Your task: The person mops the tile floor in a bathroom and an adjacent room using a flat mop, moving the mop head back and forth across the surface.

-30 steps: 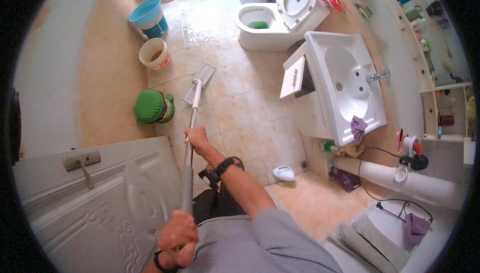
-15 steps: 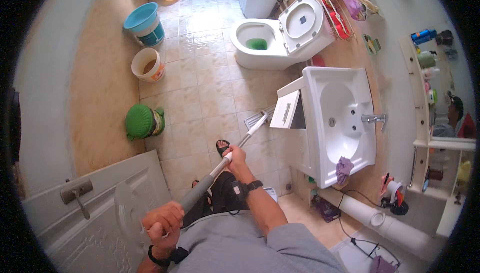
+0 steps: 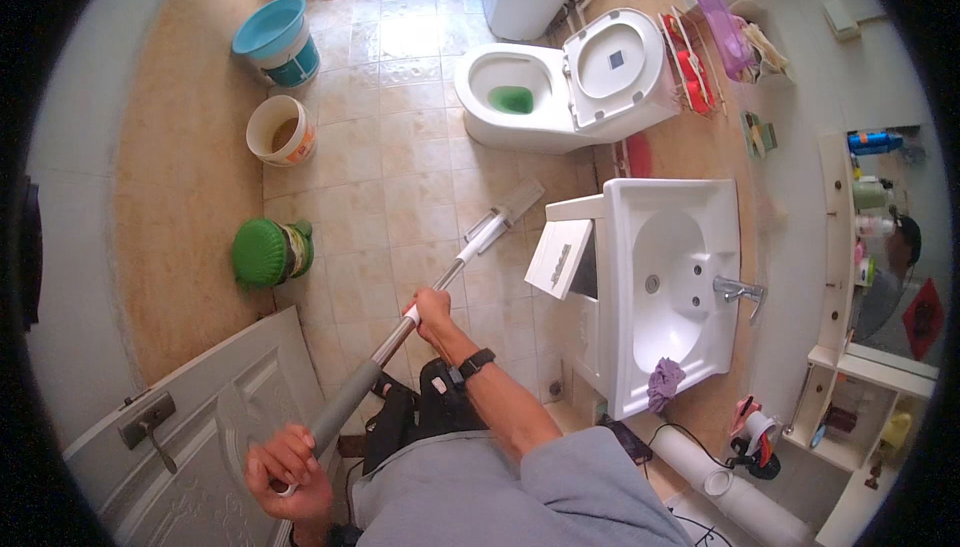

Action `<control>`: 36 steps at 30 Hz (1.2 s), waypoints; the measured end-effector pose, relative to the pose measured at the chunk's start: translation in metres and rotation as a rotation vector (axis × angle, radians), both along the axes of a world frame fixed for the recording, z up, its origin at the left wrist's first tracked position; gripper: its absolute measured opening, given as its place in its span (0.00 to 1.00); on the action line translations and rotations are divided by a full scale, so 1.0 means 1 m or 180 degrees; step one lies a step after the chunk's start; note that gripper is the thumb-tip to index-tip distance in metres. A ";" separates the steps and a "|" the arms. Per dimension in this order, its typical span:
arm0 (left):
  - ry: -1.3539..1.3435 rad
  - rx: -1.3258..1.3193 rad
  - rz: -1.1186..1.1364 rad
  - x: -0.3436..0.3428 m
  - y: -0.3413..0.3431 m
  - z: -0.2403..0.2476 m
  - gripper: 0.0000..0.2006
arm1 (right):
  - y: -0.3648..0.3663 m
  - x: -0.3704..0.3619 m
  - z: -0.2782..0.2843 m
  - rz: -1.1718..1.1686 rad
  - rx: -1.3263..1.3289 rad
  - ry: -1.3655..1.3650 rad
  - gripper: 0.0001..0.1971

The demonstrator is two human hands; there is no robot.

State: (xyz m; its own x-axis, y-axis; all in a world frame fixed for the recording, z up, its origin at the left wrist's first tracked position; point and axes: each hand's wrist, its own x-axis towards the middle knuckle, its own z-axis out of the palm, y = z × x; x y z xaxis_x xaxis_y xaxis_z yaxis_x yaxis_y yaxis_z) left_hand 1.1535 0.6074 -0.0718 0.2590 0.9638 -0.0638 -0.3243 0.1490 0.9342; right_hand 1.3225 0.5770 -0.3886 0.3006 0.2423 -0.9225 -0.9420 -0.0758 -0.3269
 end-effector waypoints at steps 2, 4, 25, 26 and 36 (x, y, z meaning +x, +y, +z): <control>0.0143 -0.0019 0.0227 -0.003 -0.001 0.000 0.17 | 0.014 0.000 -0.006 0.0238 -0.0026 -0.0098 0.07; 0.0247 0.0003 0.0471 -0.006 -0.003 0.004 0.17 | 0.034 -0.007 0.004 0.0555 -0.0023 -0.0038 0.01; 0.0683 0.1009 0.0025 -0.163 -0.039 -0.012 0.05 | 0.075 -0.120 0.017 0.1274 0.0685 0.0004 0.04; 0.0913 0.0794 0.0610 -0.188 -0.055 0.000 0.06 | 0.066 -0.152 0.034 0.1306 0.0783 -0.0004 0.03; 0.0190 0.0557 0.2907 -0.360 -0.107 0.086 0.18 | -0.008 -0.416 0.103 0.1411 0.0503 0.2084 0.04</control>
State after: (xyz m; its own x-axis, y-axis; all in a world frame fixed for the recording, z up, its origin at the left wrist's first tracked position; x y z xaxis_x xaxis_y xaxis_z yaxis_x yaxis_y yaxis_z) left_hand 0.7931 0.5005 0.0143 -0.6033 0.7894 0.1129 -0.1971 -0.2849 0.9381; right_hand 0.9067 0.5690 -0.2859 -0.4437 0.3547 -0.8230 -0.8393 -0.4864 0.2429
